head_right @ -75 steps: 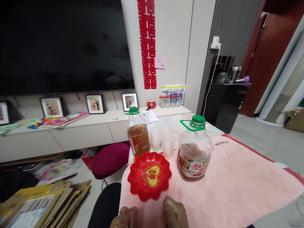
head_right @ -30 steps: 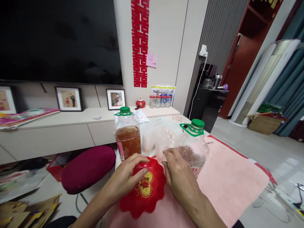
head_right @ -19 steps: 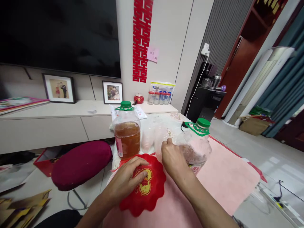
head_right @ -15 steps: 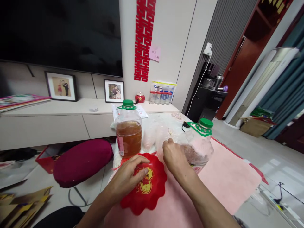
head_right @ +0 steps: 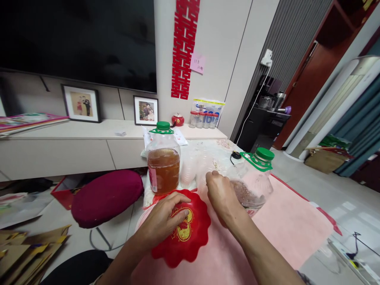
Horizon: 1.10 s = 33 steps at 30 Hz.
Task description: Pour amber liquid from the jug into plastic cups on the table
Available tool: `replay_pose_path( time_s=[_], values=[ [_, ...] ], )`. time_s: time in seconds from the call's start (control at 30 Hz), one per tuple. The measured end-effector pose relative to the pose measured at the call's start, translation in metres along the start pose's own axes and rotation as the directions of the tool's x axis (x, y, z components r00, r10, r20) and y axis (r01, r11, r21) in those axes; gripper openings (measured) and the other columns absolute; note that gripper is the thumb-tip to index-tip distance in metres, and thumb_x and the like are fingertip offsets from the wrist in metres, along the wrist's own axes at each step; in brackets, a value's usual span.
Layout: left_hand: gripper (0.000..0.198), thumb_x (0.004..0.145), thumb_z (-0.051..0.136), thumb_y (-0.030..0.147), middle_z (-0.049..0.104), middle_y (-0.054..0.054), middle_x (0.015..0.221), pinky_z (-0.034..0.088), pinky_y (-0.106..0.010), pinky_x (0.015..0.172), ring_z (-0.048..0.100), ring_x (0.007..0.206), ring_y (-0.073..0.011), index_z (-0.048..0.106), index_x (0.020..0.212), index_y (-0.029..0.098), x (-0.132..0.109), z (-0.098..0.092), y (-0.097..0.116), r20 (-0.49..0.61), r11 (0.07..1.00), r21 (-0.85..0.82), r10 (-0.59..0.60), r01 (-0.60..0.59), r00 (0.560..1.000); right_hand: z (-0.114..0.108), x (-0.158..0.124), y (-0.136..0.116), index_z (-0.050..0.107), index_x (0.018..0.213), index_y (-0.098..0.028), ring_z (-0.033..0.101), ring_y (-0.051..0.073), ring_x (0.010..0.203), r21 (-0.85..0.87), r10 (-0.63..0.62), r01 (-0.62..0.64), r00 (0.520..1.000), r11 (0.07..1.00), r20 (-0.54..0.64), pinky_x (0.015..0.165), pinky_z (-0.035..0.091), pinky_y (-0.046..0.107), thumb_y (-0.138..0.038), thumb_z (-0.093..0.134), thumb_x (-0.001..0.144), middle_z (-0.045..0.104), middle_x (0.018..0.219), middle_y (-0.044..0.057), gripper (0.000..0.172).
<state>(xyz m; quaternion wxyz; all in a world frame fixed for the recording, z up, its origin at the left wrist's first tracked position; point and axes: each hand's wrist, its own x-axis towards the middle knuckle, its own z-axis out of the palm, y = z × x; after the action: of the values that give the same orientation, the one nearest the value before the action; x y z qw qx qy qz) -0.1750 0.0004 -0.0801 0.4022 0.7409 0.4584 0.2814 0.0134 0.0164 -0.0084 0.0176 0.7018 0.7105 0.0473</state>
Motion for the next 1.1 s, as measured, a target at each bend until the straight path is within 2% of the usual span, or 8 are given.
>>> replay_pose_path(
  time_s=[0.13, 0.23, 0.33, 0.4, 0.5, 0.63, 0.77, 1.1],
  values=[
    [0.042, 0.091, 0.053, 0.027, 0.065, -0.009, 0.145, 0.046, -0.049, 0.121, 0.06, 0.136, -0.0278, 0.066, 0.13, 0.021, 0.003, 0.001, 0.0, -0.009, 0.998, 0.043, 0.041, -0.041, 0.999, 0.0, 0.0, 0.004, 0.068, 0.103, -0.011, 0.069, 0.023, 0.092, -0.014, -0.035, 0.035, 0.999, 0.999, -0.002, 0.067, 0.034, 0.03, 0.001, 0.043, 0.095, 0.073, 0.106, 0.014, 0.029],
    [0.058, 0.09, 0.052, 0.022, 0.047, -0.009, 0.166, 0.041, -0.05, 0.129, 0.048, 0.152, -0.0268, 0.055, 0.148, 0.019, 0.007, 0.002, 0.003, 0.008, 0.979, 0.187, 0.082, -0.082, 0.997, -0.002, -0.002, 0.005, 0.069, 0.098, -0.012, 0.067, 0.022, 0.082, -0.041, -0.05, 0.05, 0.999, 0.998, 0.007, 0.064, 0.028, 0.033, 0.002, 0.044, 0.093, 0.071, 0.097, 0.013, 0.028],
    [0.067, 0.091, 0.05, 0.016, 0.036, -0.006, 0.173, 0.037, -0.051, 0.133, 0.037, 0.16, -0.0251, 0.043, 0.158, 0.02, 0.011, 0.006, 0.008, 0.048, 0.929, 0.337, 0.144, -0.152, 0.988, -0.004, -0.004, 0.004, 0.068, 0.096, -0.012, 0.065, 0.021, 0.076, -0.054, -0.054, 0.054, 0.998, 0.997, 0.014, 0.063, 0.025, 0.033, 0.003, 0.043, 0.092, 0.069, 0.092, 0.012, 0.03],
    [0.071, 0.091, 0.049, 0.011, 0.034, -0.003, 0.174, 0.038, -0.057, 0.132, 0.036, 0.16, -0.0281, 0.039, 0.16, 0.023, 0.013, 0.01, 0.011, 0.053, 0.902, 0.396, 0.168, -0.175, 0.984, -0.004, -0.004, 0.003, 0.068, 0.096, -0.013, 0.064, 0.02, 0.075, -0.054, -0.053, 0.054, 0.998, 0.997, 0.016, 0.063, 0.024, 0.033, 0.003, 0.043, 0.093, 0.068, 0.092, 0.01, 0.03],
    [0.073, 0.092, 0.044, 0.006, 0.035, -0.001, 0.174, 0.045, -0.067, 0.123, 0.038, 0.157, -0.0384, 0.038, 0.161, 0.029, 0.016, 0.017, 0.014, 0.027, 0.868, 0.468, 0.172, -0.164, 0.985, -0.003, -0.004, 0.003, 0.068, 0.097, -0.015, 0.064, 0.019, 0.076, -0.05, -0.054, 0.055, 0.998, 0.997, 0.02, 0.062, 0.025, 0.033, 0.0, 0.043, 0.096, 0.066, 0.098, 0.009, 0.029],
    [0.072, 0.095, 0.038, 0.005, 0.038, -0.001, 0.172, 0.051, -0.068, 0.116, 0.039, 0.156, -0.0453, 0.039, 0.161, 0.033, 0.023, 0.025, 0.013, -0.017, 0.806, 0.574, 0.193, -0.149, 0.981, -0.003, -0.003, 0.003, 0.068, 0.099, -0.015, 0.064, 0.018, 0.075, -0.05, -0.053, 0.054, 0.998, 0.997, 0.021, 0.063, 0.026, 0.032, -0.002, 0.043, 0.098, 0.064, 0.105, 0.01, 0.028],
    [0.071, 0.097, 0.033, 0.003, 0.044, -0.001, 0.169, 0.06, -0.065, 0.107, 0.047, 0.15, -0.0458, 0.042, 0.159, 0.035, 0.028, 0.027, 0.01, -0.075, 0.701, 0.7, 0.264, -0.138, 0.961, -0.002, -0.002, 0.002, 0.067, 0.099, -0.015, 0.061, 0.017, 0.073, -0.047, -0.055, 0.056, 0.998, 0.997, 0.02, 0.063, 0.027, 0.032, 0.0, 0.043, 0.096, 0.062, 0.104, 0.009, 0.028],
    [0.066, 0.1, 0.032, 0.007, 0.049, -0.001, 0.165, 0.061, -0.062, 0.107, 0.051, 0.149, -0.0425, 0.046, 0.156, 0.039, 0.029, 0.03, 0.009, -0.102, 0.685, 0.719, 0.271, -0.118, 0.957, 0.001, -0.001, 0.008, 0.064, 0.095, -0.015, 0.048, 0.013, 0.065, 0.029, -0.081, 0.083, 0.996, 0.996, -0.04, 0.062, 0.025, 0.03, 0.001, 0.04, 0.094, 0.057, 0.097, 0.006, 0.028]
  ],
)
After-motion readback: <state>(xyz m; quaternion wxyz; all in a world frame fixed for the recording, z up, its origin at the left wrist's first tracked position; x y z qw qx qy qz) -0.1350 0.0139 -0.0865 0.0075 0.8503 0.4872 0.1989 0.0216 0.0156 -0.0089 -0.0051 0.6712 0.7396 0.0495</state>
